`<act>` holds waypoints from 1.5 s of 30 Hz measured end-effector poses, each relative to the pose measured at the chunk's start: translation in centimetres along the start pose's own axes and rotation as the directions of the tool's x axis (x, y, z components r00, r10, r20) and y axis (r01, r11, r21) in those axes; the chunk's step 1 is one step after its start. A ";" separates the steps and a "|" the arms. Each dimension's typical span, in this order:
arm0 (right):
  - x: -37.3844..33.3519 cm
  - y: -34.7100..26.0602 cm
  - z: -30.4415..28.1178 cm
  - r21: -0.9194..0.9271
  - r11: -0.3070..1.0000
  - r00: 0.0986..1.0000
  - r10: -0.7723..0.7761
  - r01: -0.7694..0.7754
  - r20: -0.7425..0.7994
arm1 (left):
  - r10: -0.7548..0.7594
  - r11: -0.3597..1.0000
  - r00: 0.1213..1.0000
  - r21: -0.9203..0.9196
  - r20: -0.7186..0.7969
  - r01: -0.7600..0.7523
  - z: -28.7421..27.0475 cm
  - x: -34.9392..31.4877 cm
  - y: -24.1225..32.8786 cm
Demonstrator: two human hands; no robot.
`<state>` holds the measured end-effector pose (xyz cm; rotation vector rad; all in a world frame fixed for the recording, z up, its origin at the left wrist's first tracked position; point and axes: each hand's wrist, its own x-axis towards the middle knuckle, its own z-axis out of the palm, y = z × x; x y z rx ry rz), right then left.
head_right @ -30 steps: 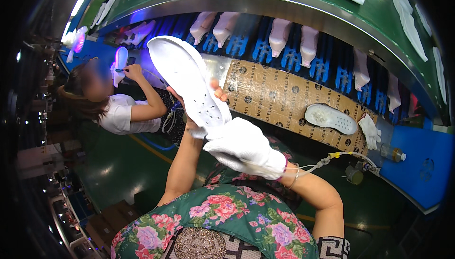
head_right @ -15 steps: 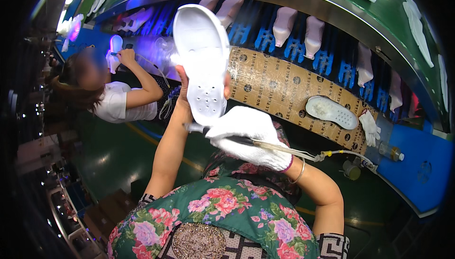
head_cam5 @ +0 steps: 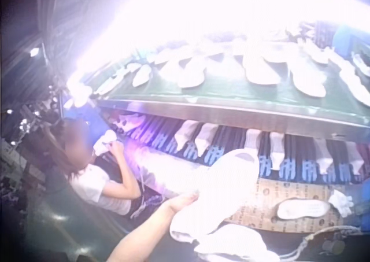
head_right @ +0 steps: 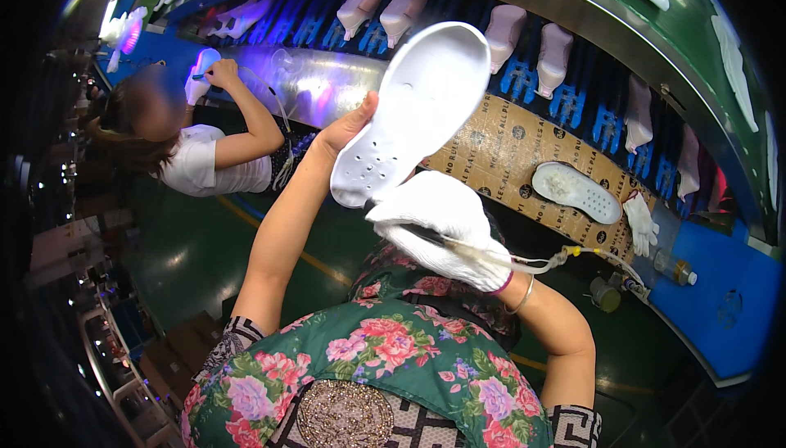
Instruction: The person uses a brush to apply a liquid to the interior surfaces of white shoe soles, picking them one by one from a conveyor belt and returning them after processing.
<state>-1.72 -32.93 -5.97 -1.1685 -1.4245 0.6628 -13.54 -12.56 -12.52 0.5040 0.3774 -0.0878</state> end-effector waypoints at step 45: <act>2.0 3.6 -3.8 -0.162 0.960 0.961 0.197 -0.229 -0.192 | 0.427 0.886 0.904 -0.194 -0.013 -0.422 -1.4 2.1 -9.2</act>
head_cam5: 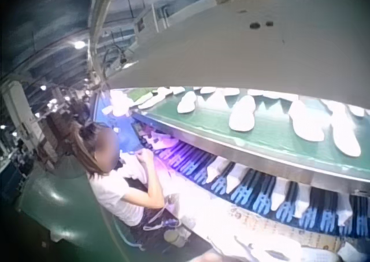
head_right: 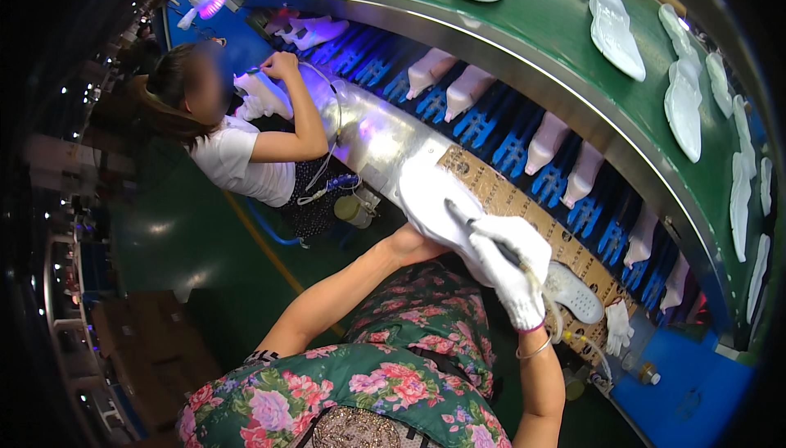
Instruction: The person uses a brush to apply a liquid to the interior surfaces of white shoe soles, picking them one by one from a conveyor belt and returning them after processing.
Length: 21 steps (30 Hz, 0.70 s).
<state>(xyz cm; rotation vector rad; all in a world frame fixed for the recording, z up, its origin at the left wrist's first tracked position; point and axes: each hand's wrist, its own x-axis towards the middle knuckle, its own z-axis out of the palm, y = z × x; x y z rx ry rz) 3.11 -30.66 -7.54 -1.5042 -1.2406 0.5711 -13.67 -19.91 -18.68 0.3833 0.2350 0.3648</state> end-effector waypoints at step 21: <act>-0.6 -5.0 0.2 -0.068 0.963 0.964 -0.262 0.259 -0.036 | 0.194 0.976 0.976 -0.081 -0.102 -0.203 7.8 -2.7 -0.1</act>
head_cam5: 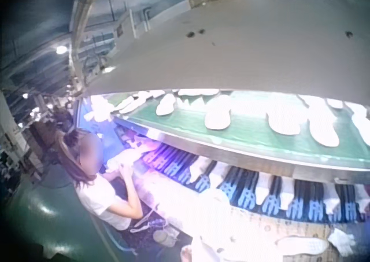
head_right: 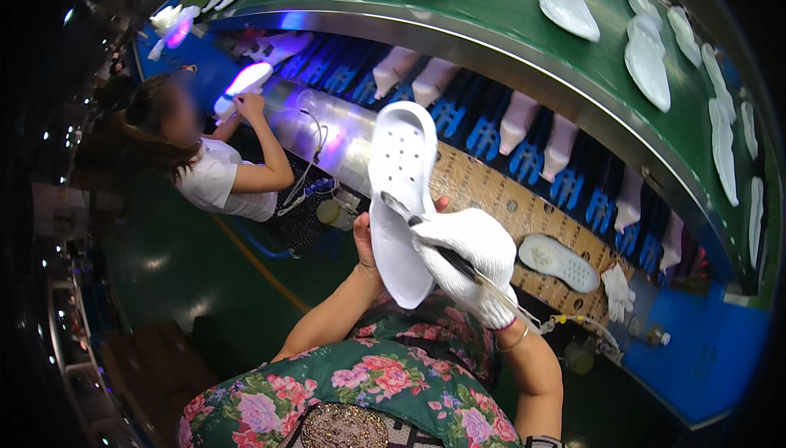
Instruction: The person uses a brush to apply a liquid to the interior surfaces of white shoe soles, picking them one by one from a conveyor belt and returning them after processing.
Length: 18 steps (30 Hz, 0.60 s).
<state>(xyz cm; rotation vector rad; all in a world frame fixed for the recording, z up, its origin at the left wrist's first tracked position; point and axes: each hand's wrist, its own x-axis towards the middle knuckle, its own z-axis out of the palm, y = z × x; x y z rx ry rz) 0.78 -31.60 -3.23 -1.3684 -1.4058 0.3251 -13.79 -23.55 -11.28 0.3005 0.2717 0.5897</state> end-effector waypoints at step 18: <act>1.3 -0.5 -0.4 -0.343 0.917 0.955 -0.263 0.203 -0.137 | -0.125 0.992 0.987 -0.018 -0.098 0.124 -1.0 -1.0 -3.5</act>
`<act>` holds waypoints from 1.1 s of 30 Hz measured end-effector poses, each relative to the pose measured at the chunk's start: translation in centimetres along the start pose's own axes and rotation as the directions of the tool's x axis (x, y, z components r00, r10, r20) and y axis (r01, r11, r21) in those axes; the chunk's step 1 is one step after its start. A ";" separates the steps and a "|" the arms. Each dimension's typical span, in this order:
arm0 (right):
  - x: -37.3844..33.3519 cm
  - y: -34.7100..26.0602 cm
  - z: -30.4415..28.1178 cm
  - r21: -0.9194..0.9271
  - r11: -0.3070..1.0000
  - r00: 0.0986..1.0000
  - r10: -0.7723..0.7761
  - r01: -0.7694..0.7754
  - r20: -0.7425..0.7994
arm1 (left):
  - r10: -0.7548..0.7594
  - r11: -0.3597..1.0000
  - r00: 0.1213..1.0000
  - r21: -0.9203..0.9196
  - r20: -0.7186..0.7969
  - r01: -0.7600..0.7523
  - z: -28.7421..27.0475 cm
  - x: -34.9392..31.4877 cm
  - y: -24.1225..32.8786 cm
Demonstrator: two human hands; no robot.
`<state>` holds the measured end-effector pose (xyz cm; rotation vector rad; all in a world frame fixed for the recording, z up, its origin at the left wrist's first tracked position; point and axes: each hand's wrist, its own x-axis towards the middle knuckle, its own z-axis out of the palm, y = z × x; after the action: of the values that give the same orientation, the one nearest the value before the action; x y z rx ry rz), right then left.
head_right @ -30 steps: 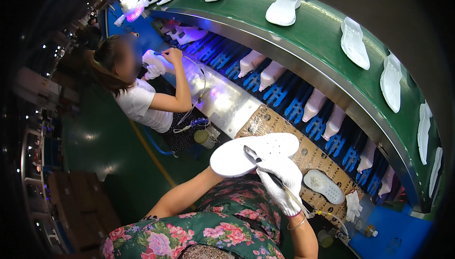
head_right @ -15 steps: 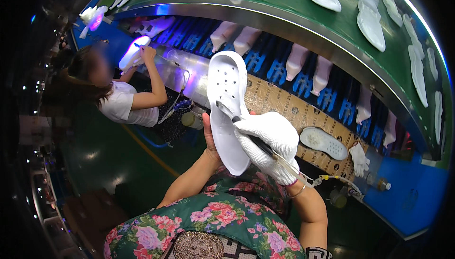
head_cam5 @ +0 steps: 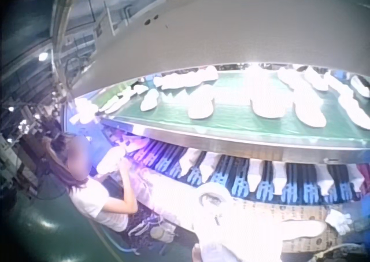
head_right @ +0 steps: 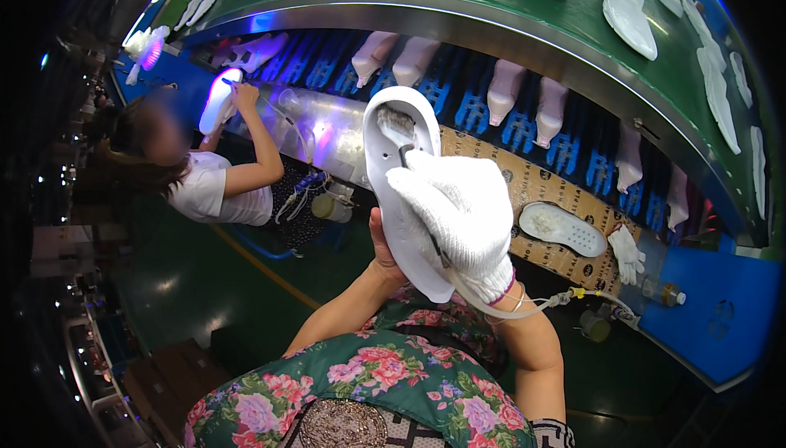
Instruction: The person uses a brush to apply a liquid to the interior surfaces of white shoe soles, picking them one by one from a conveyor belt and returning them after processing.
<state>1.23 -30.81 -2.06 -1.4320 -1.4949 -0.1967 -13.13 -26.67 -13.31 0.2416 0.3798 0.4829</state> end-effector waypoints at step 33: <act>-2.3 0.7 3.0 0.393 0.859 0.943 0.325 -0.327 0.073 | 0.323 0.928 0.947 0.193 0.006 -0.318 1.8 4.0 4.5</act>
<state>-0.32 -30.02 -5.47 -1.3188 -1.1833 0.3099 -10.91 -21.11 -11.49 0.4897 0.4147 0.7734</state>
